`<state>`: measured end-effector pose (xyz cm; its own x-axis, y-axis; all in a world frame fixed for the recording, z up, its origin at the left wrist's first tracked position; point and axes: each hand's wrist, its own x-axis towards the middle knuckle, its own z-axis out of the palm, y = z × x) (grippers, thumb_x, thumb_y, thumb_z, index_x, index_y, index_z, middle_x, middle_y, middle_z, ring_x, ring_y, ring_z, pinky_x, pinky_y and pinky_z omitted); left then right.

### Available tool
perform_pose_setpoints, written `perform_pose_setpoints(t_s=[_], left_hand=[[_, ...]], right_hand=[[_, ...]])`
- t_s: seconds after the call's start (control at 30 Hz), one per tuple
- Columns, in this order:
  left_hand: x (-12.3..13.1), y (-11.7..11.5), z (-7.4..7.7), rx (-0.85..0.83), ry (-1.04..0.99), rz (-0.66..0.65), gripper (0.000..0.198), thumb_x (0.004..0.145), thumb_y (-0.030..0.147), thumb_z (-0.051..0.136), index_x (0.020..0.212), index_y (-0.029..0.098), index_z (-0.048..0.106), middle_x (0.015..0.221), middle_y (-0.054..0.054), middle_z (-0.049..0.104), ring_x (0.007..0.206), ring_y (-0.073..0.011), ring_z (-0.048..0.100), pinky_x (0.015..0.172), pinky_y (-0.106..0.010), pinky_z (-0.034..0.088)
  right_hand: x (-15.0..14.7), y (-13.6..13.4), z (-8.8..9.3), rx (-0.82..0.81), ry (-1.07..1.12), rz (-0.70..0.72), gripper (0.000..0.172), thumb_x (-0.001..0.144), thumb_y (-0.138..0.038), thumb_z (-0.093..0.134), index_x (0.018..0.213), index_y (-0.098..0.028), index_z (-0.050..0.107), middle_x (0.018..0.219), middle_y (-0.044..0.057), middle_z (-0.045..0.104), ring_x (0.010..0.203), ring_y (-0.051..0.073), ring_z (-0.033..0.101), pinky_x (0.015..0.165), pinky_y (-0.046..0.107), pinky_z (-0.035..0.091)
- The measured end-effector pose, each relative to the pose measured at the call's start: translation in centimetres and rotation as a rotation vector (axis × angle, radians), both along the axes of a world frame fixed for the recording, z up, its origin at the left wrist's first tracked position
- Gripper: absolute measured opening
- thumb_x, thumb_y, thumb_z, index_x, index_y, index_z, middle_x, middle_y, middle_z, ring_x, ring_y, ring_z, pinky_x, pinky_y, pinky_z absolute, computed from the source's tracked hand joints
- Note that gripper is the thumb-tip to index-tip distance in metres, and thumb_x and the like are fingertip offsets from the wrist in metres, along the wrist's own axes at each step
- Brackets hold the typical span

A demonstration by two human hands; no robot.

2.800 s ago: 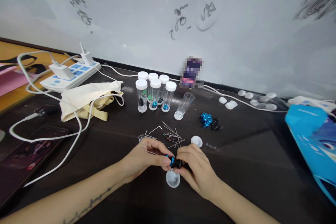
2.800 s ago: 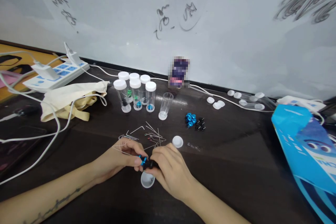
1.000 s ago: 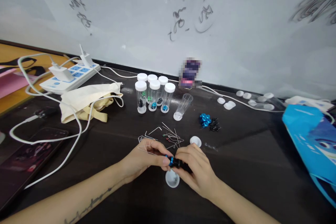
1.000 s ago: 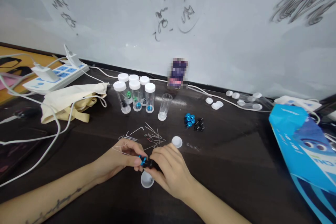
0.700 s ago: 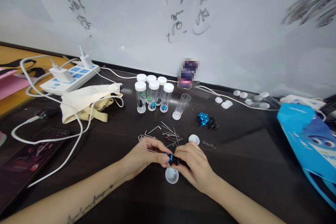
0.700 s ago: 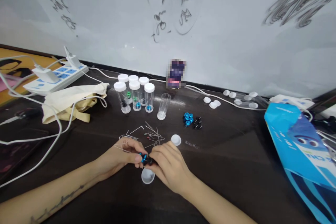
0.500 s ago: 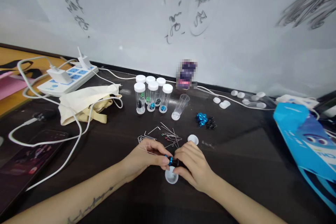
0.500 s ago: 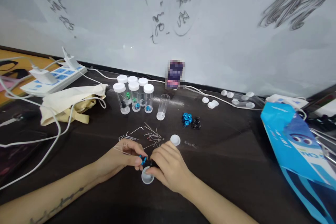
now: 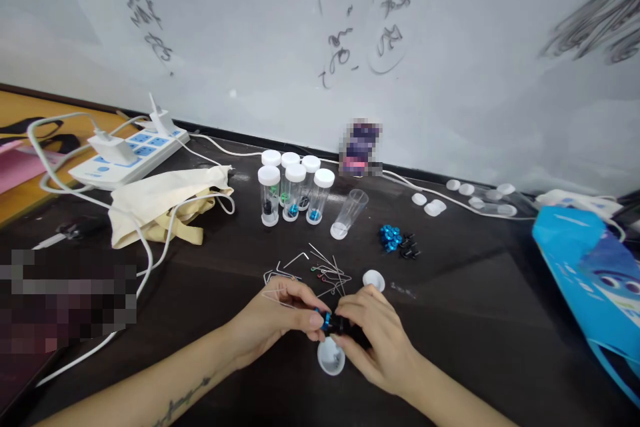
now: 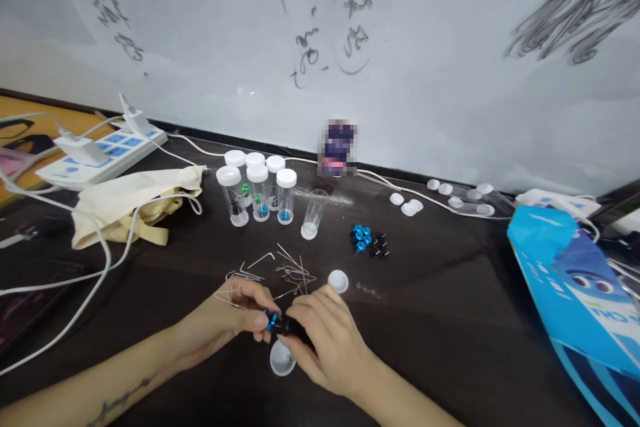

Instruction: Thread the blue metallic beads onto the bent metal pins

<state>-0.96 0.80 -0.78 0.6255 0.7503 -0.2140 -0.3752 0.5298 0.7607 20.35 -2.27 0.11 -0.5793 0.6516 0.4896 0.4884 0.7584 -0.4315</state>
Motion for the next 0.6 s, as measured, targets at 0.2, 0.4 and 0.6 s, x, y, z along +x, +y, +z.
perform_pose_setpoints(t_s=[0.2,0.4,0.6], left_hand=[[0.11,0.12,0.29,-0.006,-0.003,-0.017,0.015,0.064,0.012,0.081,0.077,0.009,0.076,0.066,-0.006,0.071,0.059,-0.0133,0.067,0.058,-0.021,0.054],[0.04,0.08,0.16,0.025,-0.001,-0.036,0.014,0.066,0.012,0.08,0.079,0.01,0.076,0.068,-0.006,0.071,0.06,-0.0129,0.068,0.06,-0.021,0.055],[0.06,0.0,0.24,0.056,0.021,-0.053,0.014,0.066,0.013,0.081,0.078,0.011,0.076,0.066,-0.005,0.072,0.058,-0.0116,0.068,0.06,-0.02,0.054]], right_hand=[[0.17,0.06,0.08,-0.065,-0.041,0.027,0.023,0.099,-0.035,0.042,0.105,-0.016,0.053,0.091,0.01,0.062,0.077,0.022,0.054,0.073,0.039,0.041],[0.13,0.06,-0.14,-0.017,-0.026,0.051,0.018,0.096,-0.025,0.051,0.111,-0.016,0.051,0.096,0.01,0.062,0.079,0.021,0.053,0.074,0.038,0.041],[-0.25,-0.09,0.09,-0.026,-0.058,0.047,0.017,0.098,-0.026,0.042,0.095,-0.015,0.054,0.082,0.008,0.06,0.071,0.019,0.049,0.07,0.037,0.038]])
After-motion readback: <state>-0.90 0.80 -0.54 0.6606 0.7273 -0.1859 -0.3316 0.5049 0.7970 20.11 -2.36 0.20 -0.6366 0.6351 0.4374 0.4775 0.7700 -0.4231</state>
